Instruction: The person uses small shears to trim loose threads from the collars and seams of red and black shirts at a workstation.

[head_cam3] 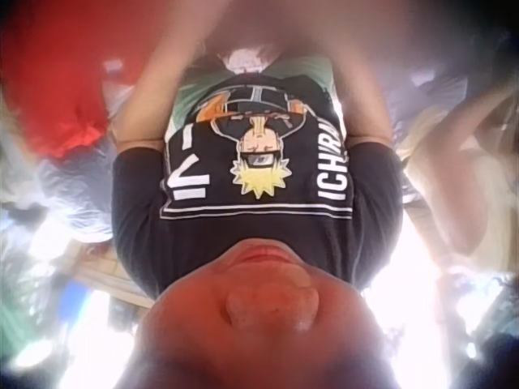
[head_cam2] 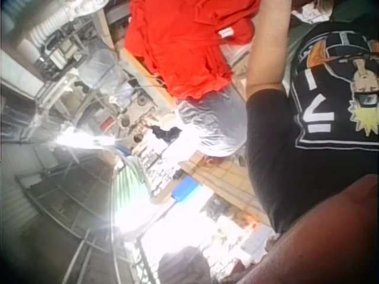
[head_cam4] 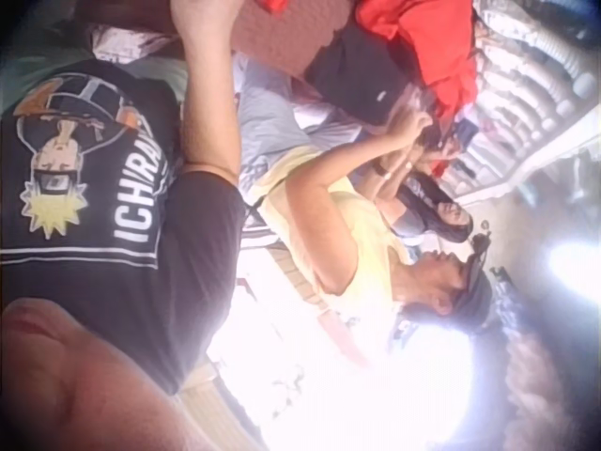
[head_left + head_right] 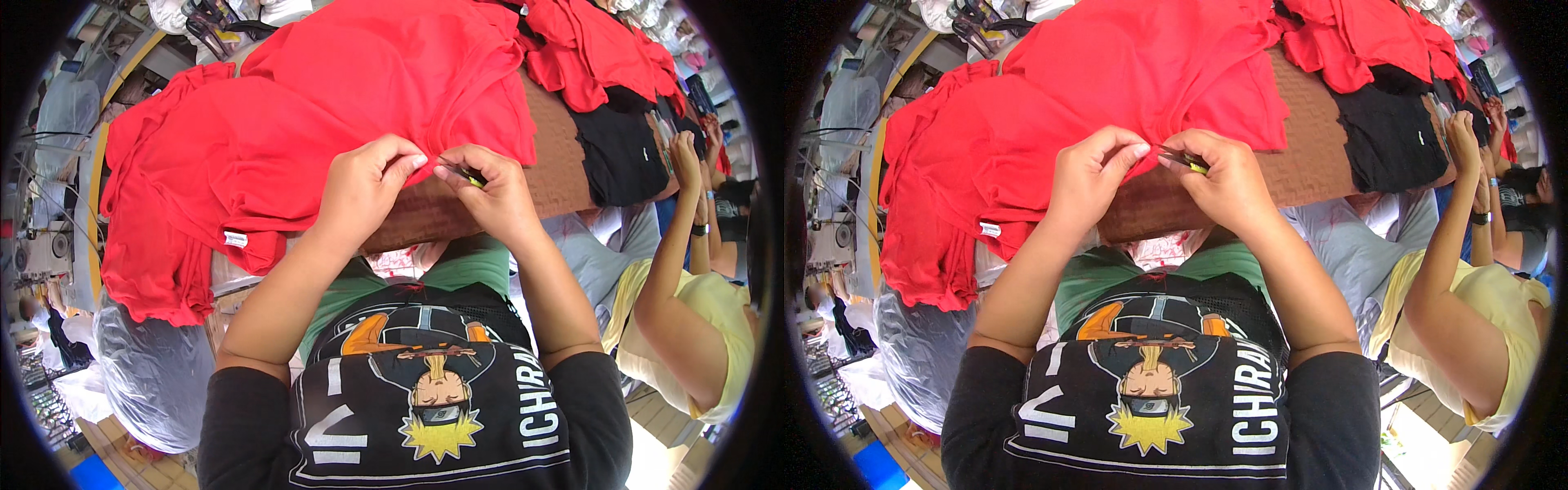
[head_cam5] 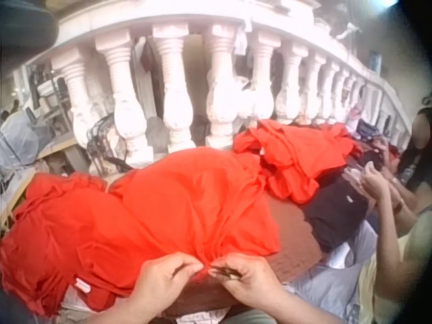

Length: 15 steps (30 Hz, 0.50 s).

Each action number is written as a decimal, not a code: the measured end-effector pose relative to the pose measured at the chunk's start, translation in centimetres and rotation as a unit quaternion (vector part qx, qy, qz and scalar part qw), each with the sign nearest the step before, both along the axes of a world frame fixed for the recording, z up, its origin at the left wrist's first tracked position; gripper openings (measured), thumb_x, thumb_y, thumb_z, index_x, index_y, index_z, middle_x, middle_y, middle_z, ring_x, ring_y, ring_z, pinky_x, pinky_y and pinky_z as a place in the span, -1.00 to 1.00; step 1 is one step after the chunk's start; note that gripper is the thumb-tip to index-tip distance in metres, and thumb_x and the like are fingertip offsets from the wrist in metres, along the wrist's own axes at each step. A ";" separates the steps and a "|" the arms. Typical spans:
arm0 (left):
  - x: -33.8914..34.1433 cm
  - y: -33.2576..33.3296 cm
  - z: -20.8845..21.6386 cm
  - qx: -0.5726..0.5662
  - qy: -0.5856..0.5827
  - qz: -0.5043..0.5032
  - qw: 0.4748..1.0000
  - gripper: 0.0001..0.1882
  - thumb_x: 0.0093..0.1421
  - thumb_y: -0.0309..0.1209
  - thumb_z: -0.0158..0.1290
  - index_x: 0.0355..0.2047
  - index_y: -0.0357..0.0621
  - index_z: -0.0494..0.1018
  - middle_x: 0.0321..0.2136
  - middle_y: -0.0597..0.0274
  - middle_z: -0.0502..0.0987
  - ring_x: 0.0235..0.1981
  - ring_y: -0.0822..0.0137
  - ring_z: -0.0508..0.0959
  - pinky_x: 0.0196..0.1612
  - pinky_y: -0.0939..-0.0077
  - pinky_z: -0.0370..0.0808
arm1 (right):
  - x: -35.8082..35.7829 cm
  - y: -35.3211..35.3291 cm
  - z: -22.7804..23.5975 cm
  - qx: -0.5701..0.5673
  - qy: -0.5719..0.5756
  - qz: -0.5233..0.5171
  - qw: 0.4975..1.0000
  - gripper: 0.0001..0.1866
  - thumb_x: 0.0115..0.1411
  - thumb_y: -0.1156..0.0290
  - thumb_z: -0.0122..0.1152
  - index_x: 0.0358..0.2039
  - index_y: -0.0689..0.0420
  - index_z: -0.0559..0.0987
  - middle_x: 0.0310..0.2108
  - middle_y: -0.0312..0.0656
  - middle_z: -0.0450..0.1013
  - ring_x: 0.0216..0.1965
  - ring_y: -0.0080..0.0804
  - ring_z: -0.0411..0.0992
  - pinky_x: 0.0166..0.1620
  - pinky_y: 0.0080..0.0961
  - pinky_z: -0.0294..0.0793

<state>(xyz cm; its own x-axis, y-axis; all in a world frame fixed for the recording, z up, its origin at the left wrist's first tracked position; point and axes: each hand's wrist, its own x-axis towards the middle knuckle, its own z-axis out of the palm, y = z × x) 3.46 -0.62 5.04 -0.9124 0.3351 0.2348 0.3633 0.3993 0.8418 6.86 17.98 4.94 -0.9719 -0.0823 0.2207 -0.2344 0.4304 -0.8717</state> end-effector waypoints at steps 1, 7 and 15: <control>0.0 -0.1 0.5 -0.023 -0.057 0.001 0.998 -0.85 0.21 -0.48 0.12 -0.23 -0.27 0.54 -0.42 0.21 0.61 -0.39 0.56 0.54 -0.28 0.61 0.48 | 0.0 0.0 0.0 -0.008 -0.002 -0.001 1.000 -0.87 0.08 0.52 0.30 -0.32 0.22 0.59 -0.47 -0.14 0.52 -0.43 -0.49 0.48 -0.31 -0.55 0.43; -0.8 -0.4 0.5 -0.003 -0.116 -0.052 0.992 -0.83 0.25 -0.42 0.09 -0.25 -0.29 0.54 -0.45 0.26 0.62 -0.38 0.59 0.53 -0.27 0.63 0.47 | -0.2 1.3 1.1 0.069 -0.022 0.053 0.996 -0.78 0.09 0.43 0.34 -0.27 0.23 0.56 -0.45 -0.22 0.50 -0.40 -0.53 0.43 -0.28 -0.55 0.42; -0.5 -0.3 1.5 -0.026 -0.116 -0.062 0.991 -0.83 0.22 -0.40 0.12 -0.29 -0.27 0.56 -0.44 0.29 0.62 -0.38 0.60 0.53 -0.26 0.63 0.47 | -1.3 3.3 5.3 0.234 0.065 0.131 0.961 -0.78 0.04 0.32 0.29 -0.34 0.16 0.56 -0.42 -0.07 0.52 -0.34 -0.05 0.51 -0.30 -0.24 0.45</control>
<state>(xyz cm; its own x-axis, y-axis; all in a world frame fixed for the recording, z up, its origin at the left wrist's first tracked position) 2.99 -0.91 6.56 -0.8905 0.4550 0.0020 0.2111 0.4093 0.8877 5.53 21.28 10.23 -0.8711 -0.4398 0.2187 -0.4819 0.6793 -0.5534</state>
